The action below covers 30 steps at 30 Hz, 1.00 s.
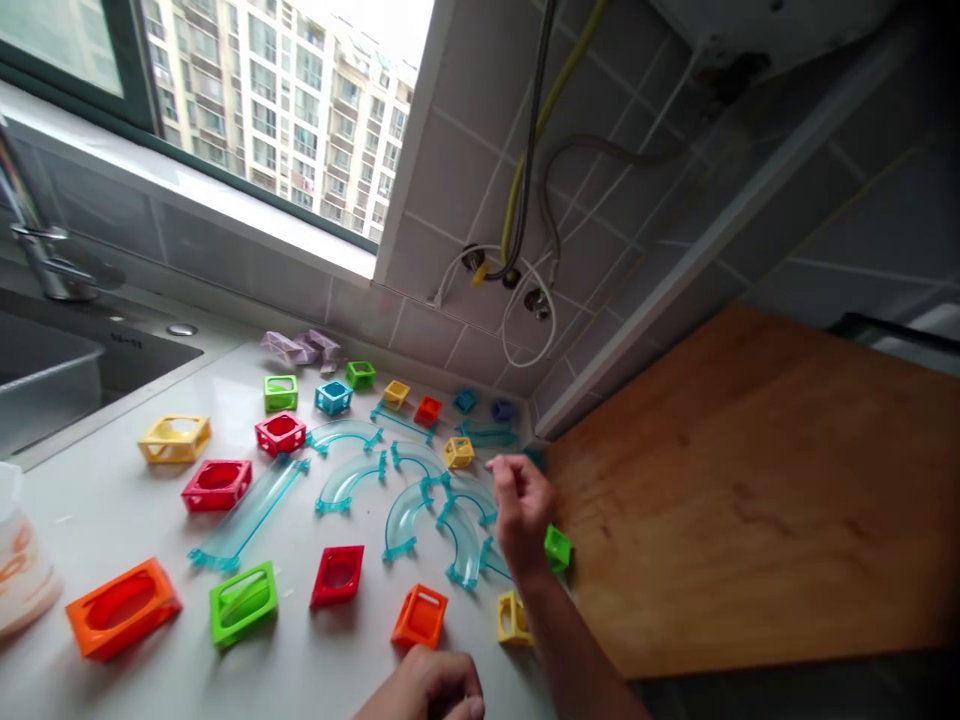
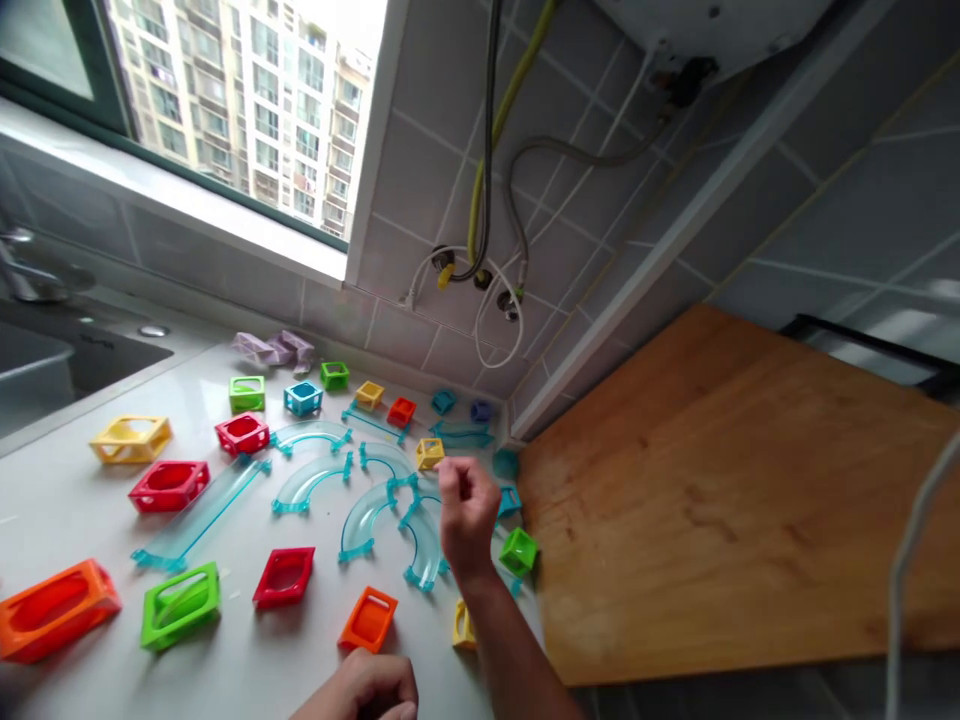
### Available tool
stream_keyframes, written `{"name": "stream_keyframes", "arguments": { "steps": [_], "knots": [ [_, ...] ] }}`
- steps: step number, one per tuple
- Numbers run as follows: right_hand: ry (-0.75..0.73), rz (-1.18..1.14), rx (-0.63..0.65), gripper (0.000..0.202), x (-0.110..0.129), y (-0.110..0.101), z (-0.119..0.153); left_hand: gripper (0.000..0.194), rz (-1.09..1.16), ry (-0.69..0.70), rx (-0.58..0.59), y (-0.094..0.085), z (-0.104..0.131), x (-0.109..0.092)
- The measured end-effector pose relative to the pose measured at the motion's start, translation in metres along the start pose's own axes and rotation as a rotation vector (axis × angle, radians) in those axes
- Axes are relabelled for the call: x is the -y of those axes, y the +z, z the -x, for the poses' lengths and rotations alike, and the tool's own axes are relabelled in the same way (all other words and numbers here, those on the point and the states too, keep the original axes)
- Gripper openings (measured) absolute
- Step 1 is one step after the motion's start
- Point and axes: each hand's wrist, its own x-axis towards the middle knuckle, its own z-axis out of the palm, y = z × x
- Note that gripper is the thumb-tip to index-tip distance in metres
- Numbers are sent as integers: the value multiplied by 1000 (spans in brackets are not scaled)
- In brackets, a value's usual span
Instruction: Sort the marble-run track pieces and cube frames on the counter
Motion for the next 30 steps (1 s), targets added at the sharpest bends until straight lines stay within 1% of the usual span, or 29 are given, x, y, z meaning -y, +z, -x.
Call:
{"name": "stream_keyframes", "arguments": {
  "steps": [2, 3, 4, 5, 6, 9, 13, 16, 19, 23, 26, 30],
  "knots": [
    [1, -13, 72, 18, 10, -7, 53, 42, -12, 2, -42, 2, 2, -1],
    [-3, 4, 88, 8, 12, -10, 76, 42, -3, 8, -55, 2, 3, -3],
    [4, 31, 107, 11, 12, -13, 96, 43, 14, 19, -66, 2, 4, -5],
    [6, 54, 112, 18, 9, -15, 114, 44, 36, 33, -73, 2, 4, -8],
    [3, 65, 115, 21, 5, -18, 128, 45, 61, 49, -77, 2, 5, -10],
    [8, 14, 159, 23, -7, -22, 157, 44, 89, 73, -95, 4, 7, -17],
    [32, -101, 179, 18, -15, -24, 170, 41, -34, 91, -193, 11, 10, -16],
    [27, -176, 186, 14, -18, -23, 173, 48, -109, 107, -247, 16, 10, -13],
    [49, -206, 194, 12, -24, -22, 177, 54, -148, 108, -272, 19, 9, -13],
    [90, -278, 216, 10, -32, -22, 181, 55, -182, 80, -288, 23, 9, -14],
    [110, -326, 231, 12, -33, -24, 182, 56, -190, 59, -305, 25, 9, -12],
    [112, -340, 240, 14, -30, -25, 179, 58, -205, 34, -375, 26, 9, -7]
  ]
}}
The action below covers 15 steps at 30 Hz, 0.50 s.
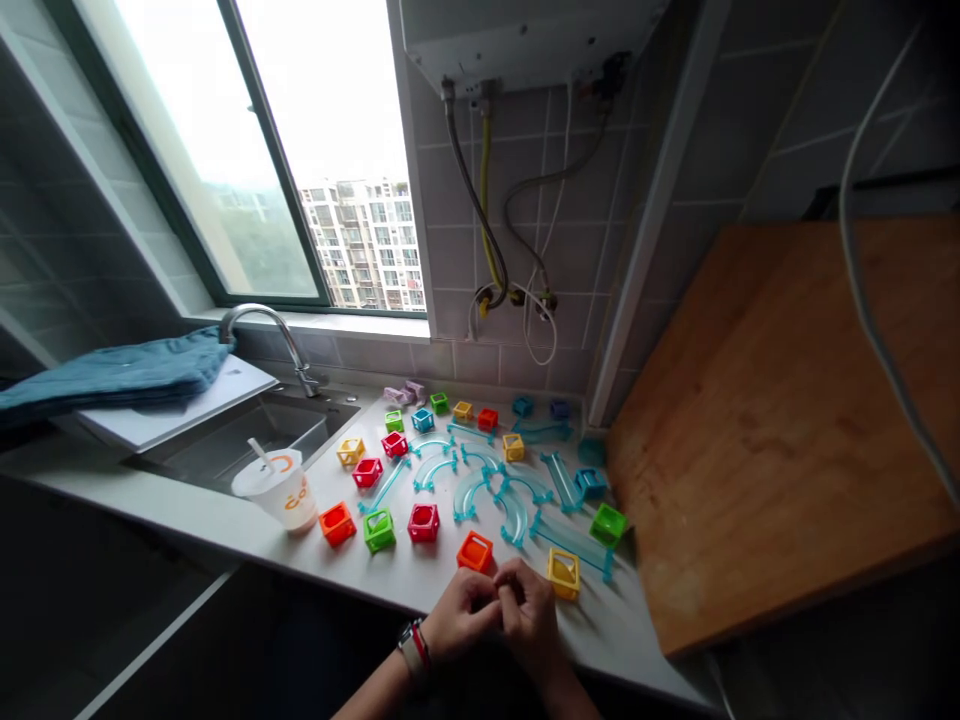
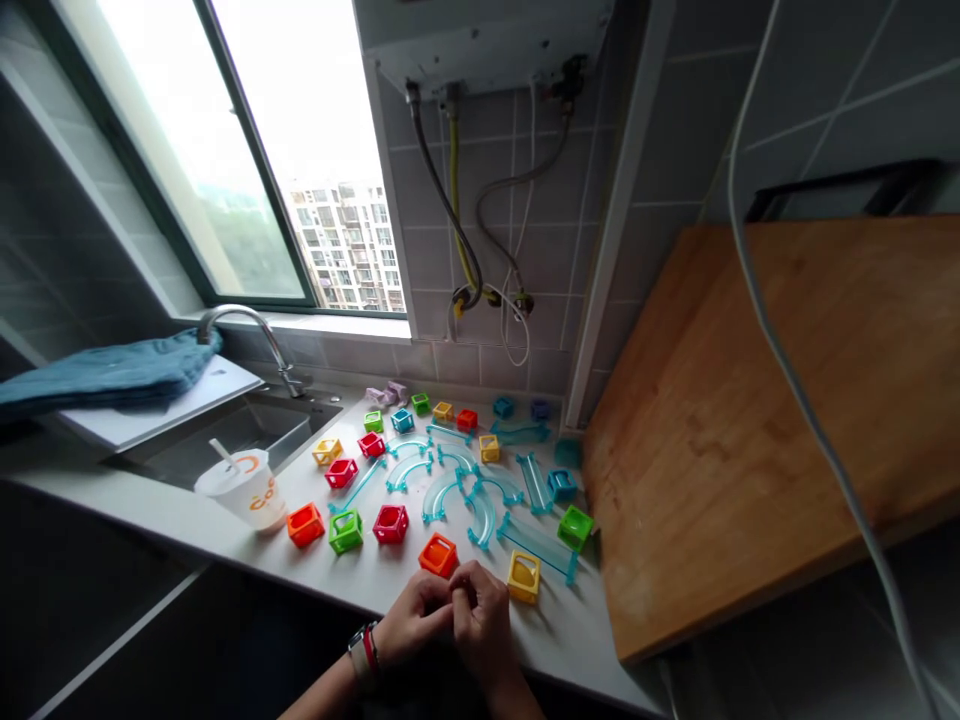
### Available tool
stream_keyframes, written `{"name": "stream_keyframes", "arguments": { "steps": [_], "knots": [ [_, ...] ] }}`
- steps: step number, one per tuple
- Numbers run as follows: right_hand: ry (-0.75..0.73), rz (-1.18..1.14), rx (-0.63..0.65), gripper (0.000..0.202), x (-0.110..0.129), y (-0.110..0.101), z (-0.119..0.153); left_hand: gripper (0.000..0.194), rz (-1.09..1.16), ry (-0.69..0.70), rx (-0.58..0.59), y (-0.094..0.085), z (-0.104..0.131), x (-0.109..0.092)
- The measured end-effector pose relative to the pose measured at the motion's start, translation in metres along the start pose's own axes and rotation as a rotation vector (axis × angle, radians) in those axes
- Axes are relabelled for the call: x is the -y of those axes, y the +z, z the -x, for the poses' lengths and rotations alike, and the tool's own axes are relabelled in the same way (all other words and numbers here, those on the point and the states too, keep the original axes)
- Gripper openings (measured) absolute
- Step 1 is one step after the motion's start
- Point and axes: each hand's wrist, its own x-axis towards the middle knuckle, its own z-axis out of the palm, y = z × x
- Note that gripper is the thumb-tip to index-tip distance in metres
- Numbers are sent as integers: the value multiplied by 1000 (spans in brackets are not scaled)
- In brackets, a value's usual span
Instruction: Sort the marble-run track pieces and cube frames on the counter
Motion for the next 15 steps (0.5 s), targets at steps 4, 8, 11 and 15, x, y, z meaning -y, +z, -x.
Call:
{"name": "stream_keyframes", "arguments": {
  "steps": [4, 8, 11, 15],
  "knots": [
    [2, -4, 35, 15, -1, 2, -4, 60, -14, -19, -28, -1, 0, 0],
    [-1, -6, 62, 19, -1, 2, -6, 59, -8, -16, -5, -3, -2, -4],
    [-5, -31, 56, 19, 2, 1, -7, 60, -8, -7, 0, -2, -3, -7],
    [13, -74, 52, 19, 7, -3, -9, 60, -30, 16, -4, -1, 1, -9]
  ]
}}
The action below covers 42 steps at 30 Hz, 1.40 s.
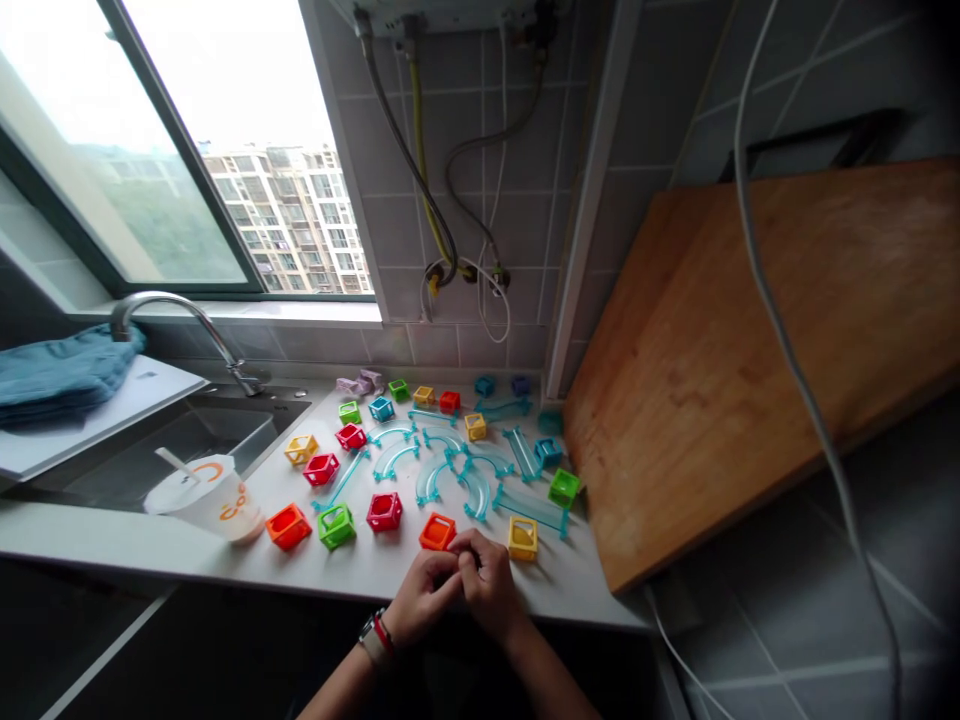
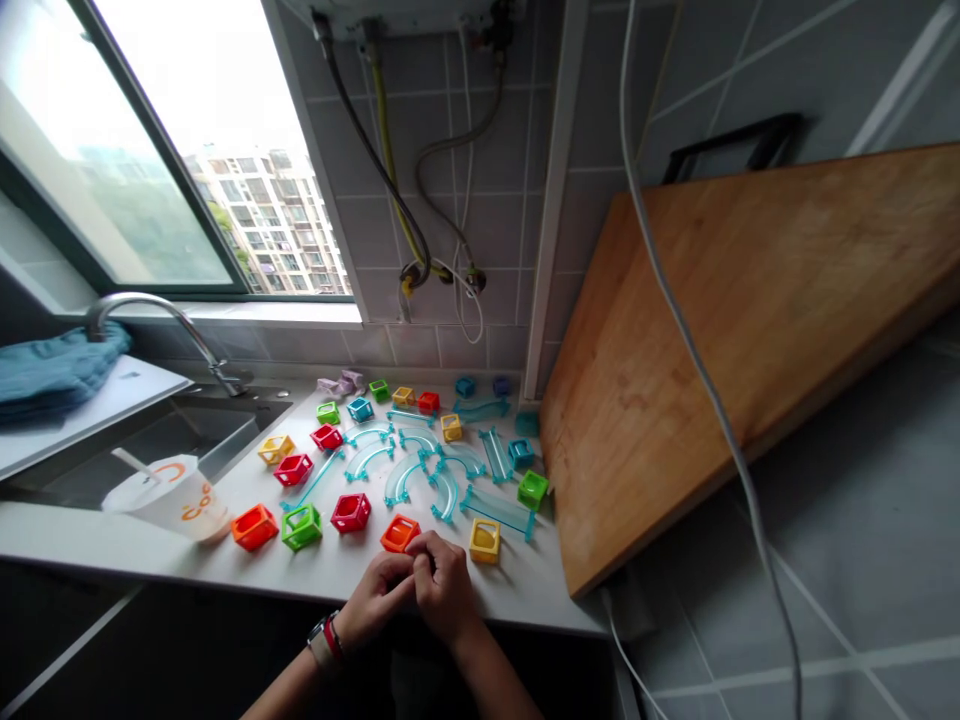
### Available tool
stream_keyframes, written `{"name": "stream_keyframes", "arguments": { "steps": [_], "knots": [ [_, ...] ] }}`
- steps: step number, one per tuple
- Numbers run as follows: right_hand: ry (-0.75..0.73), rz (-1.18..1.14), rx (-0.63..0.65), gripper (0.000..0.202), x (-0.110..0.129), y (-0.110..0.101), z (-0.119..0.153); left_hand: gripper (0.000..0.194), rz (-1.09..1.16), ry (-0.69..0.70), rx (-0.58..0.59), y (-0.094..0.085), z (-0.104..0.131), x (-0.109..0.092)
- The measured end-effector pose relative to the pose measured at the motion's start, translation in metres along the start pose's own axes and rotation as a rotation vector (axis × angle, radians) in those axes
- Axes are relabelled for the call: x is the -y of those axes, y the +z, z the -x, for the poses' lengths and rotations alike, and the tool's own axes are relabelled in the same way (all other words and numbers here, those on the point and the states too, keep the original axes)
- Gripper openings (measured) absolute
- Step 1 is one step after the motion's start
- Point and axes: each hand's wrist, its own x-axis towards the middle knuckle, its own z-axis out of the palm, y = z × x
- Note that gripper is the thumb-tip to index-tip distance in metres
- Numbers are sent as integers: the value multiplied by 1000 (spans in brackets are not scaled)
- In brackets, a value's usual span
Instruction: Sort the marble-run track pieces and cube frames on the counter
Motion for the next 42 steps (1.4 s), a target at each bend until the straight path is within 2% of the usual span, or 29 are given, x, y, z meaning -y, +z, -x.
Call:
{"name": "stream_keyframes", "arguments": {
  "steps": [3, 6, 10, 11, 13, 16, 20, 24, 28, 32, 35, 39, 42],
  "knots": [
    [8, -60, -3, 19, 1, -1, -1, 56, -38, 37, 25, -10, -1, -16],
    [24, -101, -12, 21, 0, -1, -3, 50, -209, 189, 40, -30, -22, -51],
    [62, -73, 2, 23, -1, 1, -3, 43, -502, 346, 24, -54, -92, -103],
    [73, -69, 18, 24, -1, 2, -3, 44, -629, 367, 26, -58, -113, -111],
    [93, -65, 45, 23, -1, 2, -3, 42, -705, 376, 35, -65, -153, -118],
    [113, -47, 65, 23, 0, 1, -3, 38, -806, 341, 50, -72, -202, -111],
    [114, -13, 83, 23, 2, 2, -5, 20, -948, 230, 51, -71, -255, -87],
    [118, 45, 119, 22, 0, 5, -7, 35, -1036, 134, 34, -55, -302, -63],
    [77, 136, 76, 22, -6, 10, -4, 38, -1055, 65, 20, -31, -340, -44],
    [-12, 178, 25, 19, -14, 13, -1, 39, -1032, -22, -4, -14, -363, -31],
    [-23, 176, 24, 20, -19, 14, 0, 37, -987, -63, 10, -10, -371, -23],
    [-22, 163, 52, 21, -24, 15, 1, 36, -899, -22, 16, -13, -375, -19],
    [-3, 161, 10, 22, -26, 16, 2, 36, -815, 68, -24, -24, -375, -25]
  ]
}}
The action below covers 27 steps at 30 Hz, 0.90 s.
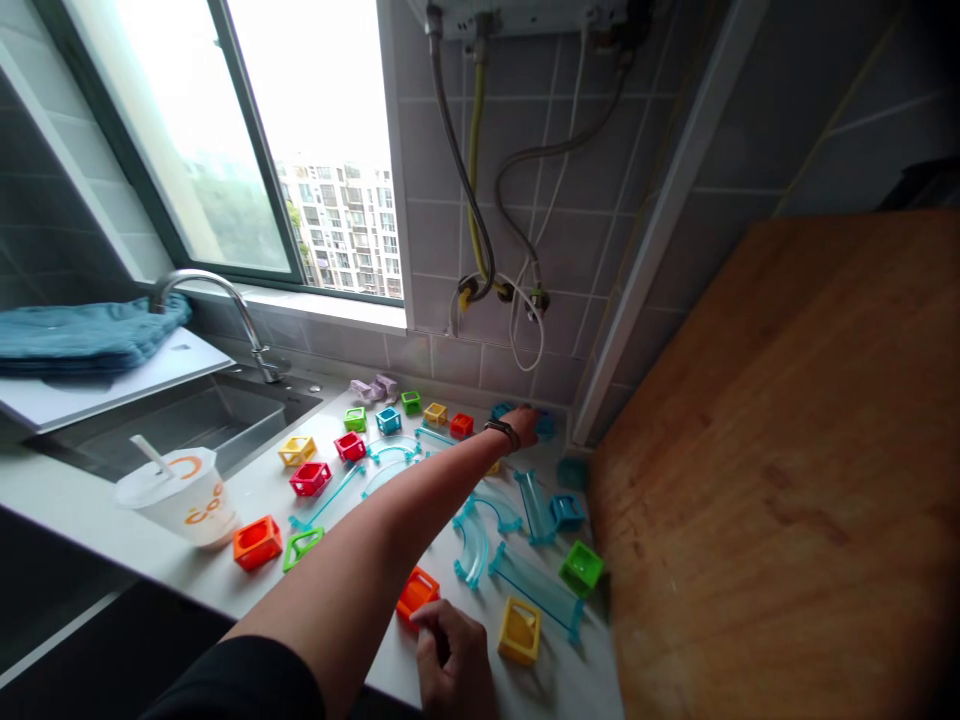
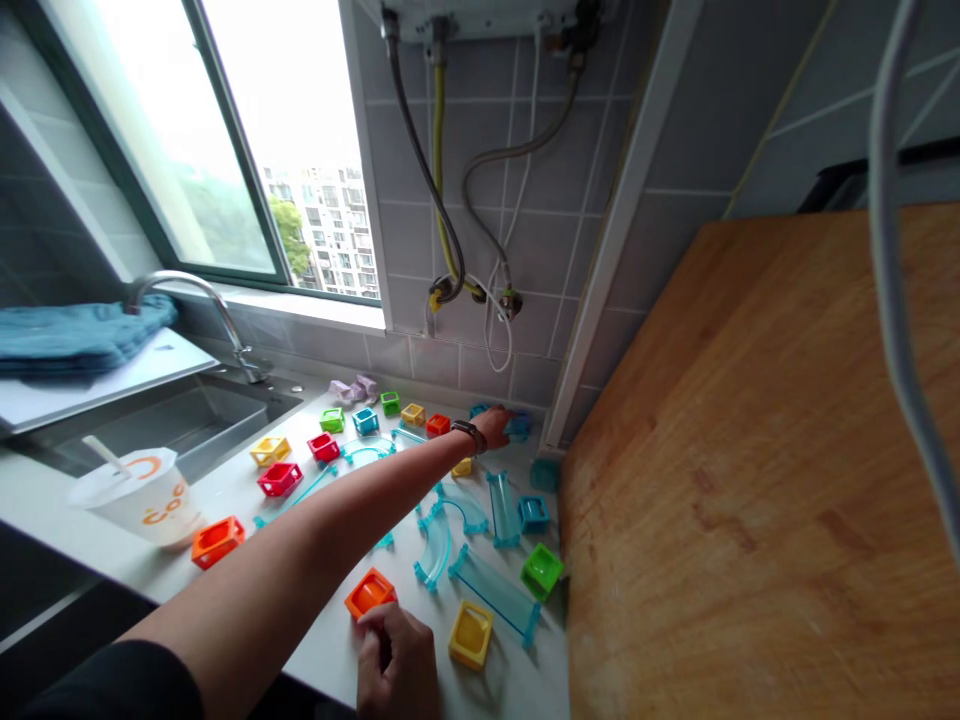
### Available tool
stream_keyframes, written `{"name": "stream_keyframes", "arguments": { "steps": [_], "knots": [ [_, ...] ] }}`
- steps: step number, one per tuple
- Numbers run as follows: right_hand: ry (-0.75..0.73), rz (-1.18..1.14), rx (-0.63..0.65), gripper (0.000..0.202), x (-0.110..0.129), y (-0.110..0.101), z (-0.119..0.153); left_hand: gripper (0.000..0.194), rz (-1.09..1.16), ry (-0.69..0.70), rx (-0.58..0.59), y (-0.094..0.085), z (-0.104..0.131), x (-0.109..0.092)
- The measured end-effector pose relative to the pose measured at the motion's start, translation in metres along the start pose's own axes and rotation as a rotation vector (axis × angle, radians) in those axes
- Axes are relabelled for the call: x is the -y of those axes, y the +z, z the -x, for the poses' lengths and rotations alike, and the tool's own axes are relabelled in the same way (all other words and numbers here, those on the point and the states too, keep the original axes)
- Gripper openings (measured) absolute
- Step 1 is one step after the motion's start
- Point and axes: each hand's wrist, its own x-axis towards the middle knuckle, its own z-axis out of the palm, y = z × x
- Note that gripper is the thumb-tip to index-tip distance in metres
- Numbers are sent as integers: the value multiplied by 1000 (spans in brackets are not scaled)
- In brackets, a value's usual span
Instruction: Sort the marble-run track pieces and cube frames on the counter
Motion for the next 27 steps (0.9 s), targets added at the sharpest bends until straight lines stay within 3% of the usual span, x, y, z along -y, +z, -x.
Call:
{"name": "stream_keyframes", "arguments": {
  "steps": [5, 9, 15, 19, 23, 25, 27],
  "knots": [
    [5, -60, 61, 22, 4, -5, -2, 35, 201, 97, -193, -37, 5, 6],
    [16, -82, 45, 21, 10, -7, -5, 44, 406, 136, -295, -69, 25, 13],
    [54, -49, 93, 22, 18, -9, -6, 49, 666, 121, -316, -95, 68, 28],
    [65, -68, 83, 22, 18, -12, -4, 49, 786, 114, -336, -106, 95, 28],
    [51, -129, -32, 24, 25, -17, 0, 48, 880, 122, -335, -122, 152, 12],
    [66, -139, -156, 24, 35, -20, 0, 46, 988, 132, -279, -128, 197, 1],
    [91, -140, -275, 31, 47, -24, -1, 44, 1115, 84, -146, -130, 250, -10]
  ]
}}
